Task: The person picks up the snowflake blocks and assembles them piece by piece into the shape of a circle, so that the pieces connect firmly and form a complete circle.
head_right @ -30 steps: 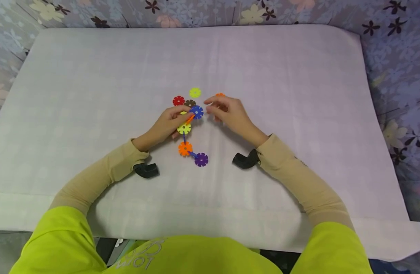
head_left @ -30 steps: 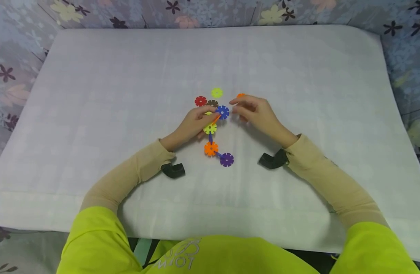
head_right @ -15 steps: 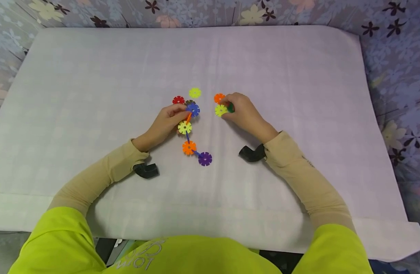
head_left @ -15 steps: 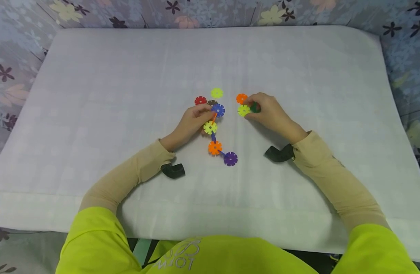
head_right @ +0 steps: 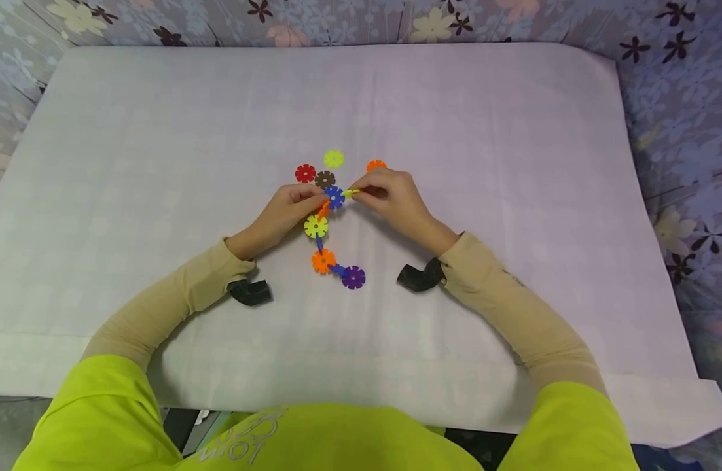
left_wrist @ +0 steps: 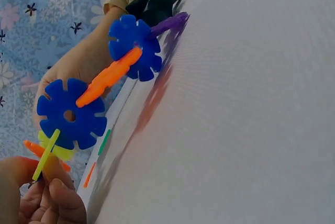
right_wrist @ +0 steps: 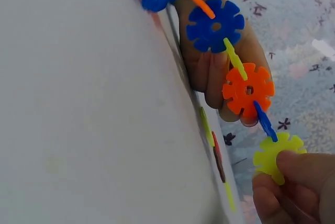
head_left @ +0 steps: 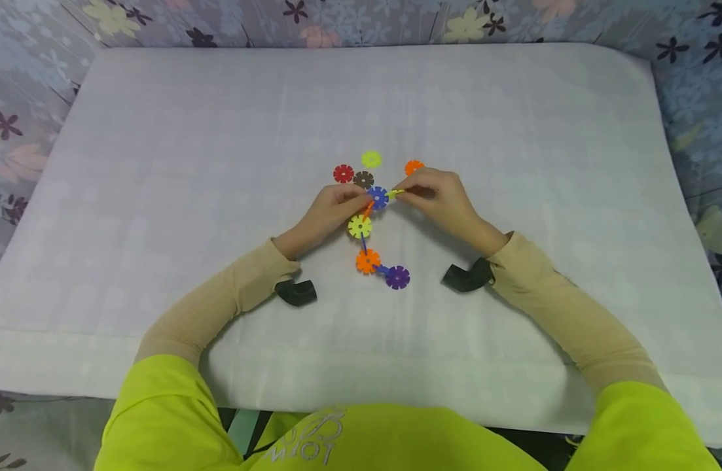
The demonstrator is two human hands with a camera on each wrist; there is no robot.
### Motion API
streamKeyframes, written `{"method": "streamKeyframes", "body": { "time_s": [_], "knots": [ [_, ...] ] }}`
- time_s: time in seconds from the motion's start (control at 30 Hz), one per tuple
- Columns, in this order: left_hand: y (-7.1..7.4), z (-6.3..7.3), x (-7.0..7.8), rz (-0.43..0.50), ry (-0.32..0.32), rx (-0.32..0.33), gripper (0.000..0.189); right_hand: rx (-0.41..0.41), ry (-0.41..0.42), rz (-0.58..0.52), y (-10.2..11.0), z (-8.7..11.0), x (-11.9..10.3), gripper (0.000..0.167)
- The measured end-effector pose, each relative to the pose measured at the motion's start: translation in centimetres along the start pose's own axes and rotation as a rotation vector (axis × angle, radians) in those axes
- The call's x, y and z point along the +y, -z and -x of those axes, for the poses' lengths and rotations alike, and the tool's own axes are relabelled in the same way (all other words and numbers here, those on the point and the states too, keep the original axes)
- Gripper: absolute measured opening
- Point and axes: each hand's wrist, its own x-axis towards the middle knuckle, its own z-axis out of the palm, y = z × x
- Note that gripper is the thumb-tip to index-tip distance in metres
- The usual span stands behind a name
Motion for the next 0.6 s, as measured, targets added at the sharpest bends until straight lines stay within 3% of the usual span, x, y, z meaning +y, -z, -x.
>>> {"method": "streamKeyframes", "body": {
  "time_s": [0.07, 0.23, 0.43, 0.6],
  "knots": [
    [0.0, 0.0, 0.0, -0.008, 0.009, -0.001, 0.019, 0.008, 0.002, -0.035, -0.2, 0.1, -0.6, 0.011],
    [-0.1, 0.1, 0.2, -0.028, 0.021, -0.015, 0.018, 0.019, 0.046, -0.066, -0.6, 0.2, 0.4, 0.010],
    [0.0, 0.2, 0.6, -0.008, -0.006, -0.056, 0.017, 0.015, 0.185, 0.054, -0.8, 0.0, 1.1, 0.011],
    [-0.1, 0.2, 0.6, 0.030, 0.014, -0.047, 0.019, 0.046, 0.150, 0.040, -1.0, 0.0, 1.0, 0.013]
  ]
}}
